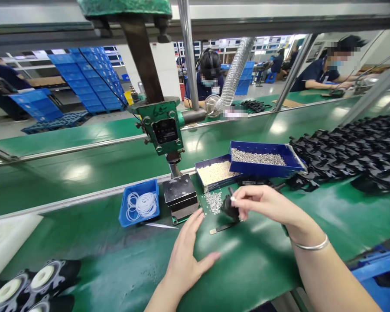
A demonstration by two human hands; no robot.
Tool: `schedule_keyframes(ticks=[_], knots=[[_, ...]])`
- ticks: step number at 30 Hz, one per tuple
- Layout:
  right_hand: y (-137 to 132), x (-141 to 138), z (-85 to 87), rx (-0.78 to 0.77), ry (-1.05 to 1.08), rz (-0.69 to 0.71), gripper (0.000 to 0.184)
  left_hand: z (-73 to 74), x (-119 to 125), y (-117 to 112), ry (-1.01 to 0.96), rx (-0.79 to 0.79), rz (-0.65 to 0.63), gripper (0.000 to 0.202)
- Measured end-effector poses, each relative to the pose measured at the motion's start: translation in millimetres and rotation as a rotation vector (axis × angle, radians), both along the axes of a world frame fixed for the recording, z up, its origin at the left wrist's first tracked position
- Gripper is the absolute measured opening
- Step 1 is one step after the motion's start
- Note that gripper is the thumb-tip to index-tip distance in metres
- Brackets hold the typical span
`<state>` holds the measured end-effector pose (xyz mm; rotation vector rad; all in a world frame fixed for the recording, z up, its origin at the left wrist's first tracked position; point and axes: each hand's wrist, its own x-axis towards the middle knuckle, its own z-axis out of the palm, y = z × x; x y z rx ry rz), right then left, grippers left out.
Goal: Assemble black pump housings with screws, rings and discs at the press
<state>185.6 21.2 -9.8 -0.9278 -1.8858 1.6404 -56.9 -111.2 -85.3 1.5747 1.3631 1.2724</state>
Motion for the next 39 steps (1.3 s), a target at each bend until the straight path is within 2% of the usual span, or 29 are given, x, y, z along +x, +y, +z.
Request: schedule_keyframes(ticks=[3,5,6,8,11,13,16,19,22,28,35,39], knots=[[-21,-26,9.7,-0.188,0.093,0.282,0.026,4.7,1,-5,-0.157,-0.022,-0.022,0.083],[-31,-46,4.9,-0.289,0.179,0.364,0.024,4.5,1,-7,-0.281,-0.093,0.026,0.075],[-35,-55,0.2,-0.325,0.233,0.361,0.023,3.7,1,-8,-0.326,-0.125,0.066,0.072],[-39,-69,-10.8,-0.351,0.345,0.285,0.020,2.2,2,-8,-0.368,-0.152,0.173,0.071],[-38,-79,-26.2,-0.288,0.459,0.050,0.019,2.4,4,-4,-0.465,-0.188,0.281,0.053],[-35,-80,-34.4,-0.281,0.472,-0.052,0.021,3.6,5,1,-0.621,-0.271,0.269,0.041],[-33,-79,-44.2,-0.300,0.362,-0.044,0.025,4.8,4,6,-0.855,-0.390,0.212,0.041],[-36,-80,-51.4,-0.180,0.182,0.001,0.028,5.5,2,7,-0.966,-0.412,0.181,0.039],[-41,-82,-56.1,-0.009,0.055,0.025,0.028,6.6,1,6,-0.996,-0.394,0.154,0.034],[-49,-84,-62.8,0.441,-0.062,0.011,0.021,5.1,2,6,-0.872,-0.342,0.158,0.041],[-54,-84,-73.0,0.634,-0.180,-0.003,0.021,-7.2,1,4,-0.639,-0.302,0.232,0.050],[-55,-83,-73.1,0.697,-0.212,0.002,0.023,-10.2,1,2,-0.478,-0.264,0.227,0.049]])
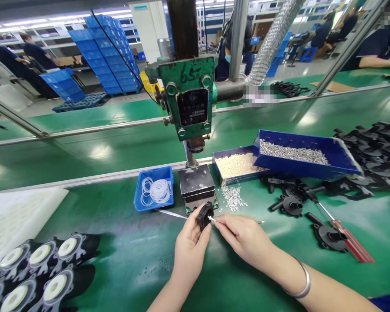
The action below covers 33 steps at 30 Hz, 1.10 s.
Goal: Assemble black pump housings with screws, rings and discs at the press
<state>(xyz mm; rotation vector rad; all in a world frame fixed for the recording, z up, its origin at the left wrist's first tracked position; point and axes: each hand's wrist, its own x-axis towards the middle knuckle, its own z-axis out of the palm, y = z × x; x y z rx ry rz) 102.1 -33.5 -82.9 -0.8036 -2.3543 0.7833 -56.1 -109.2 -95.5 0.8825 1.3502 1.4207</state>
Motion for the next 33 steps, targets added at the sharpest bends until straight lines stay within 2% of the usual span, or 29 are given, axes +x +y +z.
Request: schedule_keyframes(ticks=[6,8,10,12,15,17,20,24,26,28,30,32,33], knots=[[-3,2,-0.8,0.012,0.004,0.014,0.025,-10.5,-7,-5,0.472,0.076,-0.079,0.045],[-2,1,-3.2,0.004,0.005,0.012,0.027,-15.4,-9,-5,0.548,0.112,-0.101,0.046],[1,-2,-5.6,-0.066,0.022,0.024,0.028,-18.8,-11,-3,0.589,0.129,-0.108,0.047],[5,-5,-6.4,-0.274,0.076,0.026,0.027,-19.0,-11,-1,0.632,0.126,-0.100,0.048],[11,-5,-0.8,-0.778,0.293,0.020,0.019,-11.4,-13,1,0.707,0.156,-0.093,0.048],[14,0,5.4,-1.061,0.437,0.046,0.035,-2.3,-15,2,0.760,0.242,-0.115,0.044],[20,11,9.6,-1.319,0.509,0.137,0.051,13.5,-22,1,0.890,0.390,-0.166,0.035],[18,13,4.6,-1.529,0.437,0.248,0.039,37.3,-30,-14,1.118,0.431,-0.343,0.036],[13,11,2.8,-1.567,0.373,0.259,0.033,48.9,-37,-31,1.188,0.348,-0.421,0.041],[9,9,3.1,-1.597,0.335,0.258,0.031,56.2,-53,-54,1.302,0.160,-0.366,0.069],[7,9,4.4,-1.625,0.333,0.233,0.031,55.4,-80,-82,1.497,-0.135,-0.094,0.097],[8,10,5.3,-1.639,0.356,0.196,0.033,46.3,-113,-113,1.665,-0.462,0.244,0.102],[9,10,5.2,-1.644,0.368,0.186,0.034,39.7,-128,-129,1.719,-0.595,0.337,0.100]])
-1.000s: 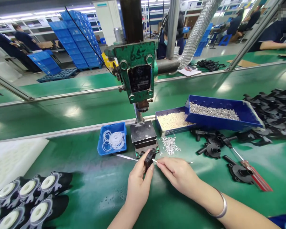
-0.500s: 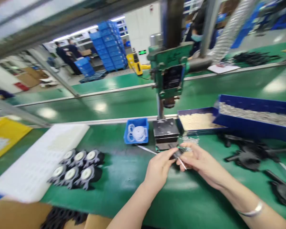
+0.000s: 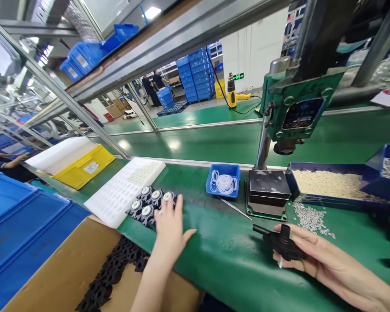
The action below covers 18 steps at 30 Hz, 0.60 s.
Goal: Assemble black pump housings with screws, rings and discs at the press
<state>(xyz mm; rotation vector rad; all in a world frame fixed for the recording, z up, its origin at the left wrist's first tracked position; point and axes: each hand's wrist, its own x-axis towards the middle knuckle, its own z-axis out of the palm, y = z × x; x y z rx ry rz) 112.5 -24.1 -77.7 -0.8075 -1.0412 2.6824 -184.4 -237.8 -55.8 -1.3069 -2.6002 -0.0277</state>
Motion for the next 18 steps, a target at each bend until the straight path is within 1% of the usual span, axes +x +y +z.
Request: schedule_keyframes(ticks=[1,2,4,6,8,10,13,16,18], knots=[[1,0,-0.5,-0.001,0.004,-0.011,0.035,-7.1,-14,-15,0.056,-0.035,0.071,0.098],[2,0,-1.3,0.002,0.008,-0.017,0.036,-14.0,-25,-28,0.089,-0.080,0.073,0.095],[4,-1,-3.5,0.021,0.006,-0.034,0.037,-25.0,-37,-47,0.139,-0.134,0.027,0.087],[4,-2,-5.5,0.052,-0.002,-0.061,0.036,-30.0,-37,-56,0.164,-0.146,-0.020,0.082],[5,-2,-6.4,0.087,-0.012,-0.087,0.036,-29.0,-32,-56,0.146,-0.124,-0.042,0.079],[7,-1,-5.4,0.114,-0.013,-0.102,0.035,-24.1,-24,-50,0.087,-0.088,-0.068,0.075],[9,-2,-1.1,0.134,0.006,-0.114,0.030,-14.0,-8,-31,-0.046,-0.072,-0.146,0.068],[9,-3,3.0,0.138,0.040,-0.134,0.030,-4.4,18,-4,-0.220,-0.096,-0.266,0.064],[10,-5,3.8,0.141,0.064,-0.158,0.031,0.3,39,18,-0.360,-0.111,-0.385,0.066]])
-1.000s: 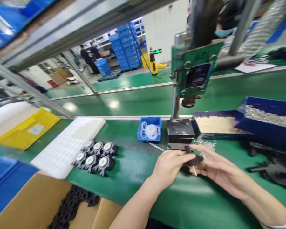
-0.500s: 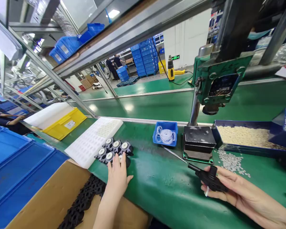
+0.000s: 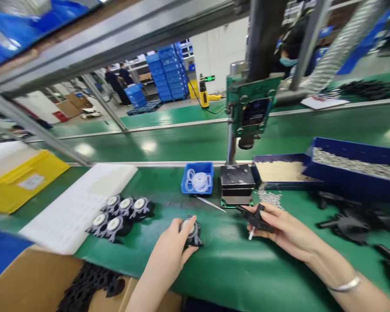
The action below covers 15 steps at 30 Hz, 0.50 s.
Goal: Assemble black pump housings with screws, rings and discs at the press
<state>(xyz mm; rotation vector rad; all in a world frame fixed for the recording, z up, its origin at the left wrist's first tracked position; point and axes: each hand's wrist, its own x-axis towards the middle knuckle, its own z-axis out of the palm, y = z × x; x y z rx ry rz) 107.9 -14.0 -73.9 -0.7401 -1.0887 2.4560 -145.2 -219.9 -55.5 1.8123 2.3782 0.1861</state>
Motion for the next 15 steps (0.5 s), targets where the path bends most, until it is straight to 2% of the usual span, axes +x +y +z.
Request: schedule_keyframes(ticks=[5,9,11,15], knots=[[4,0,1.2,0.052,0.032,-0.125,0.029,-0.2,51,59,-0.340,0.006,-0.337,0.069],[6,0,8.2,0.105,0.013,-0.200,0.031,-19.0,70,92,-0.542,0.123,-0.501,0.072],[5,-1,10.6,0.136,0.000,-0.221,0.031,-32.3,72,98,-0.667,0.151,-0.505,0.076],[-1,-8,9.4,0.219,-0.069,-0.232,0.034,-50.0,72,95,-0.858,0.150,-0.385,0.101]])
